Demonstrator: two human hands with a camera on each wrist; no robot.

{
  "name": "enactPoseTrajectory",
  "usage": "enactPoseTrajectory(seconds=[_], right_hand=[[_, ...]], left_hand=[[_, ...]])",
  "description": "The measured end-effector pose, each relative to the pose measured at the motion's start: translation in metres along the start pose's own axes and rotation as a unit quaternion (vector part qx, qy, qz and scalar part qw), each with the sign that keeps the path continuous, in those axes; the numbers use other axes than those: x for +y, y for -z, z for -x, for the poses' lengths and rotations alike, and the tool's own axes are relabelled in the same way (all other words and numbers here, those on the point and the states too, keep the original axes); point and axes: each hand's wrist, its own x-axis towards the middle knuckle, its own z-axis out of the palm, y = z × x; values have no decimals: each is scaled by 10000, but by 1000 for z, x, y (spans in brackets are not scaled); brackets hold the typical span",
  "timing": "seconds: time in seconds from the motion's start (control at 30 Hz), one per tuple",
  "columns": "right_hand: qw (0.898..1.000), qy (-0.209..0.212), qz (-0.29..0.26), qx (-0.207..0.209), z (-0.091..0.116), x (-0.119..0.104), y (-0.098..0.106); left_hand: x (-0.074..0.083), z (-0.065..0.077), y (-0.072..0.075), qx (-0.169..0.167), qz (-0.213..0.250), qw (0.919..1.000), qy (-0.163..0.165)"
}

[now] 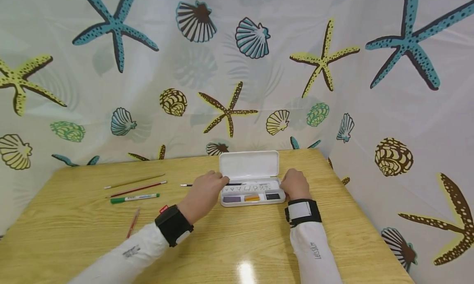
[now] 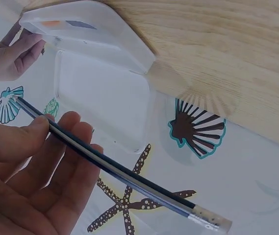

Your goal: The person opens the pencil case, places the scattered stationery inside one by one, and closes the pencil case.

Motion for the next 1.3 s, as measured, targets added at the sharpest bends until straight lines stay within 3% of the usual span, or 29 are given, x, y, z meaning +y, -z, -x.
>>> enactPoseTrajectory(seconds=[0.23, 0.47, 0.7, 0.93, 1.13, 1.3], right_hand=[[10000, 14, -22, -14, 0, 3, -1], [10000, -46, 17, 23, 0, 4, -1], [10000, -77, 29, 28, -1, 6, 0], [10000, -67, 34, 38, 1, 4, 1], [10000, -48, 53, -18, -3, 4, -1], [10000, 30, 76, -4, -5, 5, 1]], left_hand=[[8, -11, -9, 194, -44, 9997, -144], [19, -28, -20, 284, 63, 9996, -52], [32, -54, -26, 114, 291, 9994, 175], [50, -78, -34, -17, 355, 9993, 147], [62, -85, -41, -363, 771, 9961, 229], [64, -86, -44, -418, 1023, 9935, 278]])
